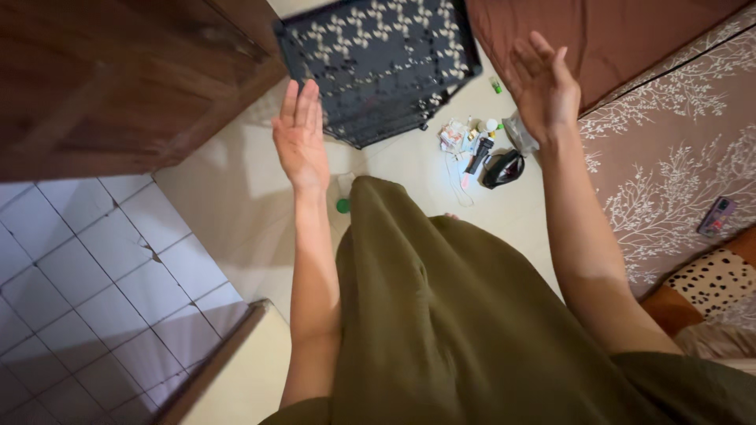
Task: The person assembles a black metal shelving unit by inserting legs and attaching perforated trays. Then they place various items onto the shelves, including a plastic bag, bottles, a charger, a hairbrush, and a jar with a green lid.
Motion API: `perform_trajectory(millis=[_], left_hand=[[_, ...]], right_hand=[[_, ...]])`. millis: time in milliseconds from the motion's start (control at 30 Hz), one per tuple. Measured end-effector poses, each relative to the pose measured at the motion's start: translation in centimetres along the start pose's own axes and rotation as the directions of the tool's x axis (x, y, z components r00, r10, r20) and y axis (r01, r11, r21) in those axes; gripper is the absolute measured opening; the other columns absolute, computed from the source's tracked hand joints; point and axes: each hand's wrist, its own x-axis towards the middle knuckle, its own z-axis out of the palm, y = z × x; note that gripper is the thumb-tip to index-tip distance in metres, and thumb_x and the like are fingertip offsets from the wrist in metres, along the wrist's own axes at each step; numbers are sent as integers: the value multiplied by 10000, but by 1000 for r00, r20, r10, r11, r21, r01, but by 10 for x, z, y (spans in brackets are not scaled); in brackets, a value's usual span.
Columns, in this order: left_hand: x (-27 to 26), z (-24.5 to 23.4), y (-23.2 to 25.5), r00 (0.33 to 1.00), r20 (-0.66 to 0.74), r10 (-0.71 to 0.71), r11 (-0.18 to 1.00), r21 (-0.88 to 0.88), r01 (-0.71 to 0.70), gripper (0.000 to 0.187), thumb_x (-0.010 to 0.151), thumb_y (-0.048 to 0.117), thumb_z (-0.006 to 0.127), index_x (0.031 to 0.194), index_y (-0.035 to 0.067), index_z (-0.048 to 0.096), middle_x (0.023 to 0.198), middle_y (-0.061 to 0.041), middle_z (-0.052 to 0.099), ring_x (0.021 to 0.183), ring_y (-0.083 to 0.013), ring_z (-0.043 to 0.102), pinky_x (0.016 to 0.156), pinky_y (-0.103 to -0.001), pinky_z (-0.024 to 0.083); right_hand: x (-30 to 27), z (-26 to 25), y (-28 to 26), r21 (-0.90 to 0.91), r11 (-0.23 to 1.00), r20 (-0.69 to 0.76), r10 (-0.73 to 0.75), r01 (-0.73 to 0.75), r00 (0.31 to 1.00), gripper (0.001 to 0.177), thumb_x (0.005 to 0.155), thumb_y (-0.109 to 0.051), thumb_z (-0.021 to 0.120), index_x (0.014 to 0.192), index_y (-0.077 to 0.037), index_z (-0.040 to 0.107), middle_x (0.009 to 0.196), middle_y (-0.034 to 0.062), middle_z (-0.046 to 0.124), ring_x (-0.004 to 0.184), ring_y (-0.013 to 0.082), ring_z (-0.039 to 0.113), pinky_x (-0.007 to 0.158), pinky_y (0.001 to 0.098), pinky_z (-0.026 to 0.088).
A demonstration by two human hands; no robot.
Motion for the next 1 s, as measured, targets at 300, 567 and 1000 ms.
perform_trajectory(millis=[300,567,1000], left_hand=[[-130,28,-76,973,-229,-5,991,-134,-27,719,1110,582,338,1601,59,387,1615,-208,459,1584,-349,341,1342,-516,202],[-210,-10,-111,929,-369,-14,995,-100,-25,722,1099,580,345,1599,61,375,1623,-222,431,1570,-343,343,1319,-518,220],[-159,-122,-386,888,-144,-436,900,-78,429,729,1066,604,328,1573,87,402,1576,-171,485,1509,-295,400,1262,-502,233]], right_hand=[[-89,-75,21,127,979,52,157,-162,986,673,1099,-515,405,1613,-86,331,1713,107,311,1613,292,251,1303,444,269],[-132,-120,60,109,959,42,258,-261,965,661,1105,-500,392,1619,-93,304,1728,88,268,1609,271,265,1322,440,248],[-132,-350,269,133,988,-351,121,-78,928,593,1093,-389,458,1596,-94,349,1692,98,341,1564,290,347,1273,477,299]])
